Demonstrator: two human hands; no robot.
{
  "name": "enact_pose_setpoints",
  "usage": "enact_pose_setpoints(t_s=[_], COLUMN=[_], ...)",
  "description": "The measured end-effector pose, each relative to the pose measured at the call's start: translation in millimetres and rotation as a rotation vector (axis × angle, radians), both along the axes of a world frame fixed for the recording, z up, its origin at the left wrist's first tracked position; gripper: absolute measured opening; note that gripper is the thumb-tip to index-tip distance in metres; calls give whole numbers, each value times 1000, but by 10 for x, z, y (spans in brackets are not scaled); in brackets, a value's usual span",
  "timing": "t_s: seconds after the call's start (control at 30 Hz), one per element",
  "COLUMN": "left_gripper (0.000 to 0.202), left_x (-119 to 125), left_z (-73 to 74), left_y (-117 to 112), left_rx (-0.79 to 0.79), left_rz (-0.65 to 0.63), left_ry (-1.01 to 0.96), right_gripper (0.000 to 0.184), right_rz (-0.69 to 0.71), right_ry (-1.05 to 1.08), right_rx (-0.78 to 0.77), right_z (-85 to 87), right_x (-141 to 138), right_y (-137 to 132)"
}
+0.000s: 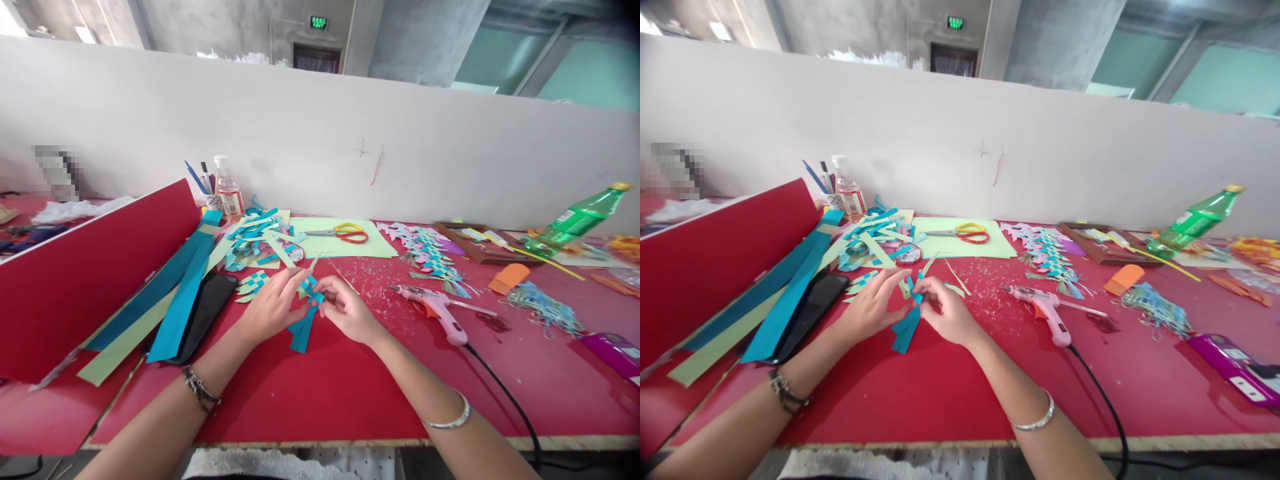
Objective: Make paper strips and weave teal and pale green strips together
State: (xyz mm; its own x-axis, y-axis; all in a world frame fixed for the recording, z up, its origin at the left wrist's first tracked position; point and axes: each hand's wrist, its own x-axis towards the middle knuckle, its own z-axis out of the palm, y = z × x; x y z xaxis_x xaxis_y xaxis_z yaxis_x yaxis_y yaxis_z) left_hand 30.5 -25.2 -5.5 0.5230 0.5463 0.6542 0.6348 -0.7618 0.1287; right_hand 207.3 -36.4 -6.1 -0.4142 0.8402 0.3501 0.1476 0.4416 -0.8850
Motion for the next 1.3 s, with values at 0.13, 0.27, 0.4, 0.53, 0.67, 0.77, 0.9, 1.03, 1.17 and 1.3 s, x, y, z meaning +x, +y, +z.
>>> enact_pose_setpoints(t_s=[0.13, 0.27, 0.4, 0.53, 0.67, 0.77, 0.9, 1.03, 1.17, 1.3], left_gripper=[45, 49, 61, 64, 60, 62, 73, 71, 68, 64], left_x=[66, 103, 105, 105, 112, 119, 120, 104, 83, 62], left_z=[-33, -61, -52, -54, -93, -105, -62, -23, -41, -68], left_y=[-24, -36, -54, -52, 0, 21, -18, -42, -2, 37], left_rx=[-178, -239, -255, -287, -330, -336, -381, -399, -346, -335], left_rz=[-45, -79, -97, -106, -148, -161, -184, -165, -158, -129], left_ry=[-98, -156, -177, -184, -240, -300, -262, -151, -73, -57], right_gripper=[10, 6, 4, 5, 7, 7, 11, 14, 16, 18], right_rz=[5, 41, 17, -28, -32, -13, -25, -58, -68, -84], right_ry=[5, 96, 174, 221, 282, 381, 497, 567, 650, 629], right_rx=[-22, -44, 14, -28, -96, -157, -257, -336, -392, -386], right_z=[9, 20, 15, -8, -60, -93, -90, -64, -58, -59], right_x=[8, 9, 5, 9, 7, -5, -26, -25, -12, -8], right_y=[18, 40, 59, 85, 115, 134, 138, 146, 166, 171])
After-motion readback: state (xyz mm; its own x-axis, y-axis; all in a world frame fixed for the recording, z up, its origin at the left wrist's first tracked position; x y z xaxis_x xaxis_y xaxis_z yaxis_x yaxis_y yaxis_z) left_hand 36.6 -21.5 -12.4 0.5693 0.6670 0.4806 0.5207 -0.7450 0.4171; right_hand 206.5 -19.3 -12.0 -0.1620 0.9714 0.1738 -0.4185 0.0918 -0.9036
